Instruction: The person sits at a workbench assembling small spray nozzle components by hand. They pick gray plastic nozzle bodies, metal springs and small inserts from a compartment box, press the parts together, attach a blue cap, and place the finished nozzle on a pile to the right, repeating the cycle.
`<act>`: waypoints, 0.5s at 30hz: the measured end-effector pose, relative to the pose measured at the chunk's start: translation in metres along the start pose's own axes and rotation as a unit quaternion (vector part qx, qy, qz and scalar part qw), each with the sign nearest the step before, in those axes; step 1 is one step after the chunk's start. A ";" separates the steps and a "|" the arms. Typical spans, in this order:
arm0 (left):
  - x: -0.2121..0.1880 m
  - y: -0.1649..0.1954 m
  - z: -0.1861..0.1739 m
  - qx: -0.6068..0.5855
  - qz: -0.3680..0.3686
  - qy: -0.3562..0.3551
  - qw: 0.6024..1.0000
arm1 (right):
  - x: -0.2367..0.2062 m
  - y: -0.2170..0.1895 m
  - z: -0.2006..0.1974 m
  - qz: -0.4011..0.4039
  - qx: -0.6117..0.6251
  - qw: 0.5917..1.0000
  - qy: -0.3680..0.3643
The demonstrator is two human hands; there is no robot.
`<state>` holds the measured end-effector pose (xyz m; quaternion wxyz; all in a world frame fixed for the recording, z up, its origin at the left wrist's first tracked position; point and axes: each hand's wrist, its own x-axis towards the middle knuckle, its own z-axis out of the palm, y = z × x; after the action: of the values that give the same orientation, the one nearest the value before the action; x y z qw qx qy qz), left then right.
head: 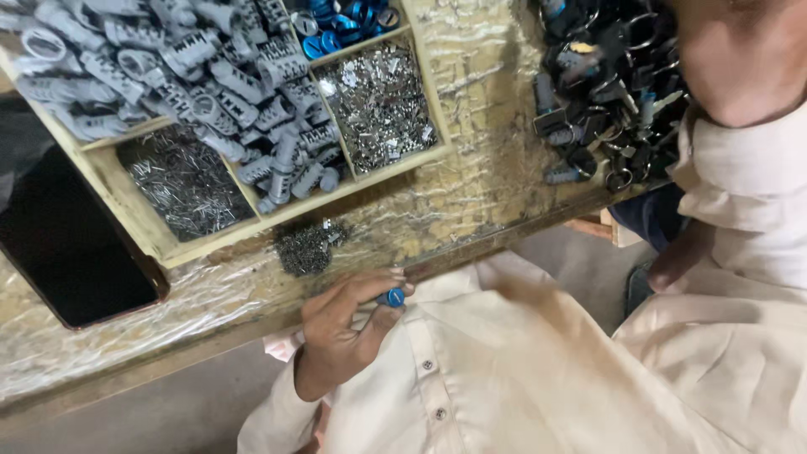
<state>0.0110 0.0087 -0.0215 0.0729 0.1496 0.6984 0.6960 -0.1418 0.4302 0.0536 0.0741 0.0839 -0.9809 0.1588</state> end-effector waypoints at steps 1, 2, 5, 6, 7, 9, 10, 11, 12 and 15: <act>0.000 -0.001 0.000 -0.002 -0.003 0.000 1.000 | -0.003 0.012 0.003 -0.003 0.021 1.000 0.003; 0.000 -0.001 0.000 -0.004 -0.008 0.004 1.000 | -0.009 0.023 0.006 -0.006 0.034 0.999 0.008; 0.001 0.000 0.001 0.009 0.005 0.011 1.000 | -0.027 0.044 0.014 0.036 0.045 0.998 -0.007; 0.002 0.001 0.001 0.004 -0.001 0.003 1.000 | -0.027 0.043 0.012 0.042 0.038 0.998 -0.016; 0.003 0.002 0.001 -0.001 -0.002 -0.002 1.000 | -0.026 0.035 0.010 0.046 0.046 0.998 -0.017; 0.005 0.003 -0.001 -0.004 0.000 -0.009 1.000 | -0.011 0.006 -0.001 0.043 0.068 0.997 -0.021; 0.006 0.004 -0.001 -0.003 -0.004 -0.011 1.000 | -0.003 -0.014 -0.007 0.041 0.080 0.996 -0.021; 0.007 0.005 -0.002 -0.002 -0.015 -0.014 1.000 | 0.002 -0.039 -0.012 0.042 0.094 0.995 -0.019; 0.007 0.005 -0.002 -0.003 -0.009 -0.010 1.000 | 0.003 -0.063 -0.015 0.047 0.113 0.992 -0.014; 0.006 0.004 -0.002 0.003 0.017 0.008 1.000 | -0.035 -0.135 0.002 0.089 0.304 0.948 0.040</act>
<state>0.0051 0.0090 -0.0167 0.0548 0.1561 0.6988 0.6959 -0.0825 0.3083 0.0859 0.0701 0.0081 -0.8857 0.4590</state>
